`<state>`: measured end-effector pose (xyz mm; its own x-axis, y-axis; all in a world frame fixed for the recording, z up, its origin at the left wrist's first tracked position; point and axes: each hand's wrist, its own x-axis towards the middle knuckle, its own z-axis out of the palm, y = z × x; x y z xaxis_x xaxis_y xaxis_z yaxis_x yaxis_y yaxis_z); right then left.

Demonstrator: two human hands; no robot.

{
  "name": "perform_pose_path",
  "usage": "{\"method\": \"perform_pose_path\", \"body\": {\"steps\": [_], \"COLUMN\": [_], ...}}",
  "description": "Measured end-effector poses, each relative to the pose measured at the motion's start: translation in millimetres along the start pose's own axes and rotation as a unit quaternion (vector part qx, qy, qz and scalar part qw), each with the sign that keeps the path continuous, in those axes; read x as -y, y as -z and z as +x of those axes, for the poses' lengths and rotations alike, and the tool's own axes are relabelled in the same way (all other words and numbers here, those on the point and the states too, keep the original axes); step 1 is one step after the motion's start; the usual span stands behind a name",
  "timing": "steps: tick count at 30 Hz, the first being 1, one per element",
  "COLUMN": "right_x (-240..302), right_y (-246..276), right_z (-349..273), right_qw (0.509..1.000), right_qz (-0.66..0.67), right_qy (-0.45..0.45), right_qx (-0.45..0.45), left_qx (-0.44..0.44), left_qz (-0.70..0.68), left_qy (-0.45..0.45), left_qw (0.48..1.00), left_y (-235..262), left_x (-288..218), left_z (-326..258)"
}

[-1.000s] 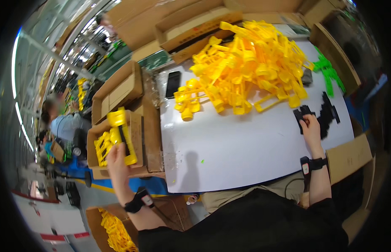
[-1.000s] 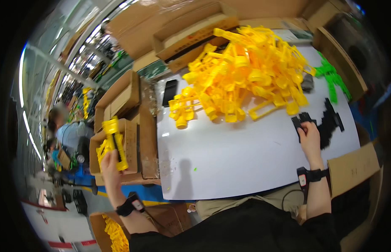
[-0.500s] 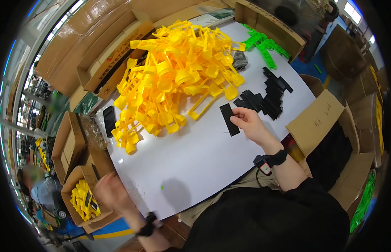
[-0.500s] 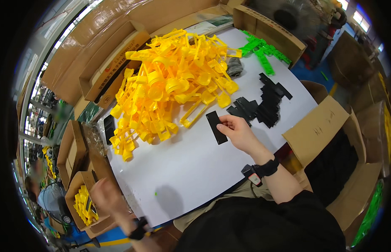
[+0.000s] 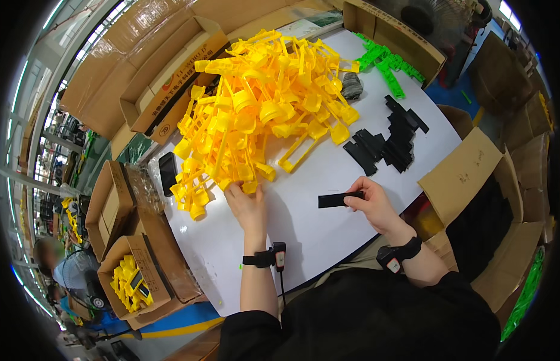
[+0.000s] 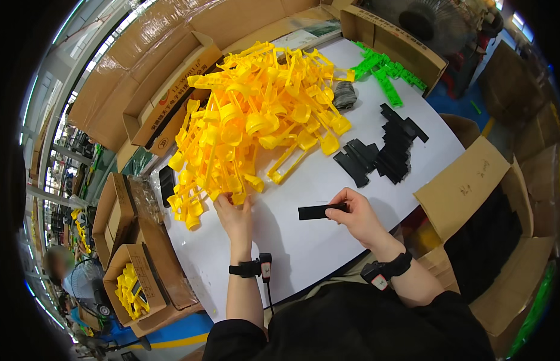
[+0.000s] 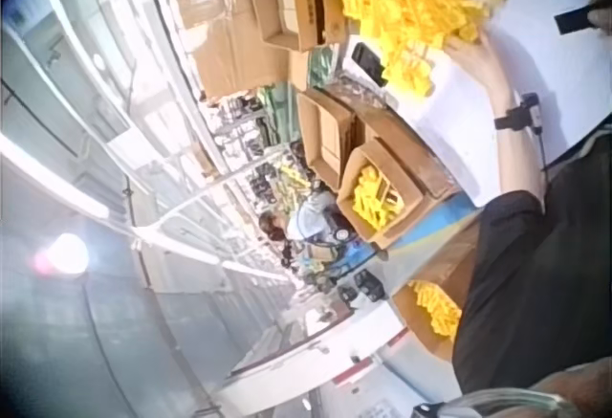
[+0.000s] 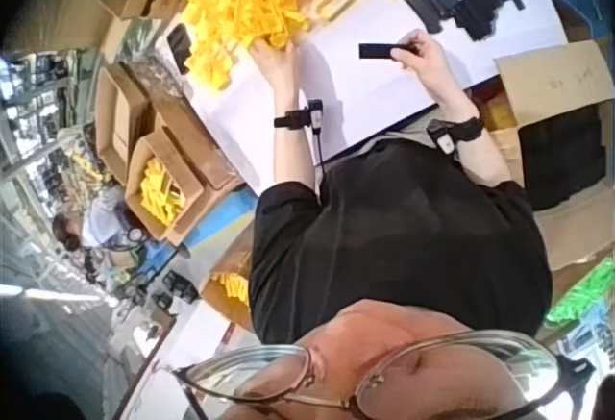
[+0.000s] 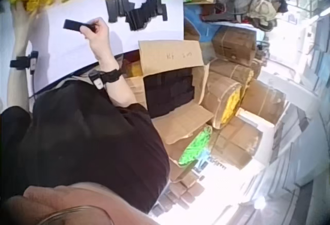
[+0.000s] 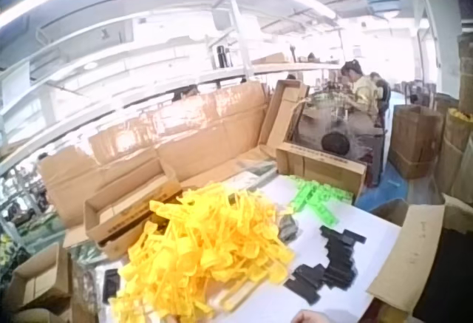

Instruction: Manually assembling plastic toy components by fitting yellow housing pieces onto black internal parts at a factory workstation.

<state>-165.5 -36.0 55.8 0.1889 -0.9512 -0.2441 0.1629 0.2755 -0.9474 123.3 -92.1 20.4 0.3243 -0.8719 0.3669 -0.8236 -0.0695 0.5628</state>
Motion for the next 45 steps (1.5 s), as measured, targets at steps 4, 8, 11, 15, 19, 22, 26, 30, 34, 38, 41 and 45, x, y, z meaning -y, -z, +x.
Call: {"method": "perform_pose_path", "body": {"steps": [4,8,11,15,19,22,26,30,34,38,41,45], "right_x": [-4.3,-19.9,-39.1,-50.2,-25.9,-34.7,-39.5,-19.8,-18.1,-21.3,-27.3,-30.4], "right_y": [-20.4,-42.0,-59.1,-67.8,-70.3,-71.3,-63.7,-56.1,-59.6,-66.1,-65.5,-67.5], "right_z": [2.6,11.6,18.8,18.4,7.7,2.1,5.0,5.7,4.5,-2.9,-7.1,-13.0], "right_qw": [0.991,0.988,0.997,0.998,0.96,0.936,0.998,0.973,0.978,0.987,0.977,0.978], "right_qz": [0.127,0.133,0.034,-0.067,-0.275,-0.281,-0.019,-0.157,-0.01,-0.015,-0.077,-0.116], "right_qy": [-0.036,-0.071,-0.07,-0.011,0.025,0.209,0.052,-0.043,-0.155,-0.11,-0.119,-0.065], "right_qx": [0.0,0.023,0.015,0.014,0.041,-0.047,0.03,0.165,0.14,0.118,0.157,0.162], "left_qx": [0.051,0.256,0.318,0.289,0.214,0.204,0.262,0.361,0.369,0.365,0.329,0.291], "left_qz": [-0.055,-0.406,-0.459,-0.567,-0.549,-0.544,-0.504,-0.496,-0.516,-0.496,-0.546,-0.597], "left_qy": [0.078,0.312,0.302,0.354,0.302,0.26,0.241,0.287,0.266,0.293,0.327,0.333], "left_qw": [0.994,0.82,0.773,0.685,0.75,0.771,0.787,0.735,0.726,0.732,0.698,0.67], "left_y": [9.2,19.6,6.3,11.1,3.3,4.7,16.7,25.7,22.2,25.2,26.5,22.3], "left_x": [-15.2,-24.4,-6.4,-40.3,-49.1,-53.1,-55.6,-54.1,-56.5,-65.5,-72.2,-74.0], "left_z": [-8.5,-30.0,-52.6,-69.4,-84.3,-88.5,-82.9,-82.2,-80.0,-70.3,-66.4,-63.5]}}
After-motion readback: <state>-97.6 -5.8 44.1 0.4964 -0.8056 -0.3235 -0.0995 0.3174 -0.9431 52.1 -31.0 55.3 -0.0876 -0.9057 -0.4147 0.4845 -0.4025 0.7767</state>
